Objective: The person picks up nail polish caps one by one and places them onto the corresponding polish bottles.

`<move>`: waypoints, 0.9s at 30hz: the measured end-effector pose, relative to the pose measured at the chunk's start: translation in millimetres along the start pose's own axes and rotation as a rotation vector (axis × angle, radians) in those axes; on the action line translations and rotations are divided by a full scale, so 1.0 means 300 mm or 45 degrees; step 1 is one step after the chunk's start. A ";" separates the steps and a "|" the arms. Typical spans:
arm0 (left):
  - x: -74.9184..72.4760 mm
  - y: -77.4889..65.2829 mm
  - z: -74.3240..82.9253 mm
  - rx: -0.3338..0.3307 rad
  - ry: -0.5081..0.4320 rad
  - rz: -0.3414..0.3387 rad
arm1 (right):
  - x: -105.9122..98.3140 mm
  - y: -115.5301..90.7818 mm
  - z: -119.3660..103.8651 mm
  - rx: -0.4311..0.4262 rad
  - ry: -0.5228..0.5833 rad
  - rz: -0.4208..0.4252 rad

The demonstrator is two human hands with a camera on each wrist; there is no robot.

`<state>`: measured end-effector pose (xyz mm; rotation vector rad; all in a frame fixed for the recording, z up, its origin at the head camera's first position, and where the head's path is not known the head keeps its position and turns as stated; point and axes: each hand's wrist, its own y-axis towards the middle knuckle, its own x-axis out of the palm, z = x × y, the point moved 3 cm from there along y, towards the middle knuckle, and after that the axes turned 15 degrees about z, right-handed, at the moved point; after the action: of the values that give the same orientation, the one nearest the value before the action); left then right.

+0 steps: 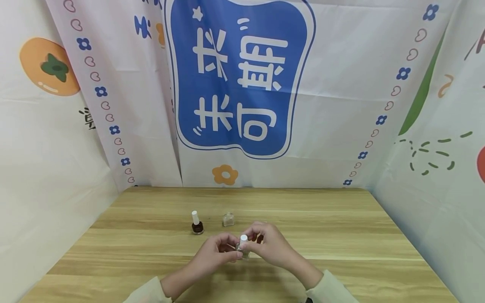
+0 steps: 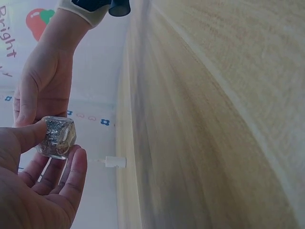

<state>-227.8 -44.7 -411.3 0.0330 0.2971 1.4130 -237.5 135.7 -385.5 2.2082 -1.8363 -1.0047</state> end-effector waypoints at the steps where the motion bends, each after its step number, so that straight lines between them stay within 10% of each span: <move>1: 0.000 0.001 -0.002 0.000 0.002 -0.001 | 0.001 0.000 0.001 0.001 -0.010 0.008; 15: 0.007 0.005 -0.005 0.004 -0.024 -0.006 | -0.012 -0.013 -0.110 -0.004 -0.001 0.060; 27: 0.009 0.008 -0.001 -0.017 -0.035 0.002 | 0.001 -0.008 0.012 0.042 0.039 0.083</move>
<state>-229.7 -41.6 -411.7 0.0417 0.2645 1.4151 -237.3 137.1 -389.7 2.1537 -1.9119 -0.9303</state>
